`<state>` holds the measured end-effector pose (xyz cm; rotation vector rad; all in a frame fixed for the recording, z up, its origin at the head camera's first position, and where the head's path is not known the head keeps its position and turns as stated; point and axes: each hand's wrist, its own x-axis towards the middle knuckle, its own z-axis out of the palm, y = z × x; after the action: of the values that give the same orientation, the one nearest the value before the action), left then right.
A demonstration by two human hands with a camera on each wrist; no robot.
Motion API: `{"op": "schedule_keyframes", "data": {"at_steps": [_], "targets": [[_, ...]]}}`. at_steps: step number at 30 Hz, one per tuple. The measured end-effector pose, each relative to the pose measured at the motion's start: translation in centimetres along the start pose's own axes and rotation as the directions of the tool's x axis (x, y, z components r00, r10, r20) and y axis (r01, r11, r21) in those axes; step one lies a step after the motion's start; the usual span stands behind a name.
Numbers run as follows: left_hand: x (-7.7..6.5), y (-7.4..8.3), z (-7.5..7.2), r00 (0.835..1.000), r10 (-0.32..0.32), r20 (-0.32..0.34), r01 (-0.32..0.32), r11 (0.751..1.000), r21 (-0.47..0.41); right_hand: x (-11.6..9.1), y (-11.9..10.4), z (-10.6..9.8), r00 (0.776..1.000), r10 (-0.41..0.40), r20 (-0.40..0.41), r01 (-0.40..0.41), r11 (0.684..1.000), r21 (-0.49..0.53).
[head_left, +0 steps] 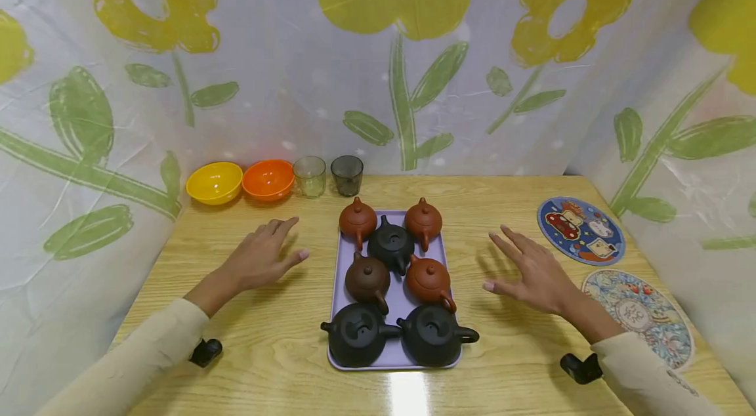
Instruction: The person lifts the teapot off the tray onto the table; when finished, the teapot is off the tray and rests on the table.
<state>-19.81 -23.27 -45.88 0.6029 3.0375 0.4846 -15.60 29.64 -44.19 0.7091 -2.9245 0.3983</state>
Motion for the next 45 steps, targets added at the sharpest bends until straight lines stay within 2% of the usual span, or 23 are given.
{"op": "schedule_keyframes", "data": {"at_steps": [3, 6, 8, 11, 16, 20, 24, 28, 34, 38, 43, 45], "targets": [[0.4, 0.7, 0.3, 0.999, -0.027, 0.023, 0.031, 0.987, -0.158, -0.5, -1.0, -0.1, 0.999, 0.029, 0.043, -0.036, 0.985, 0.170], [0.7, 1.4, 0.6, 0.993, -0.069, 0.100, 0.099, 0.938, -0.331, -0.9, -2.0, 0.2, 0.997, 0.021, 0.076, -0.047, 0.934, 0.353], [0.9, 1.9, 0.9, 0.983, -0.090, 0.162, 0.153, 0.887, -0.435, -1.1, -2.6, 0.6, 0.996, 0.001, 0.093, -0.043, 0.891, 0.452], [1.5, 2.9, 1.3, 0.968, -0.107, 0.229, 0.217, 0.817, -0.535, -1.6, -3.6, 0.9, 0.992, -0.034, 0.124, -0.041, 0.831, 0.554], [2.2, 4.8, 2.1, 0.943, -0.128, 0.307, 0.306, 0.693, -0.652, -2.3, -5.1, 1.3, 0.980, -0.054, 0.190, -0.088, 0.740, 0.666], [2.4, 5.9, 2.7, 0.928, -0.147, 0.343, 0.358, 0.608, -0.709, -2.8, -6.2, 2.2, 0.975, -0.063, 0.211, -0.109, 0.694, 0.712], [2.8, 6.6, 3.2, 0.925, -0.175, 0.339, 0.374, 0.581, -0.723, -3.1, -7.0, 2.9, 0.977, -0.063, 0.204, -0.107, 0.682, 0.723], [3.1, 6.7, 3.7, 0.923, -0.179, 0.340, 0.379, 0.572, -0.728, -3.3, -7.3, 3.5, 0.980, -0.064, 0.191, -0.097, 0.681, 0.725], [3.1, 6.6, 4.2, 0.930, -0.173, 0.325, 0.365, 0.556, -0.747, -3.6, -7.4, 3.8, 0.983, -0.087, 0.161, -0.065, 0.655, 0.752], [2.9, 6.6, 4.4, 0.926, -0.192, 0.325, 0.376, 0.551, -0.746, -3.7, -7.4, 3.8, 0.980, -0.118, 0.161, -0.050, 0.637, 0.769], [2.9, 6.6, 4.8, 0.928, -0.199, 0.315, 0.372, 0.541, -0.754, -4.0, -7.6, 3.8, 0.975, -0.136, 0.173, -0.066, 0.567, 0.821], [2.9, 6.6, 4.8, 0.933, -0.188, 0.307, 0.359, 0.546, -0.757, -4.0, -7.6, 3.8, 0.976, -0.127, 0.178, -0.081, 0.545, 0.835]]}}
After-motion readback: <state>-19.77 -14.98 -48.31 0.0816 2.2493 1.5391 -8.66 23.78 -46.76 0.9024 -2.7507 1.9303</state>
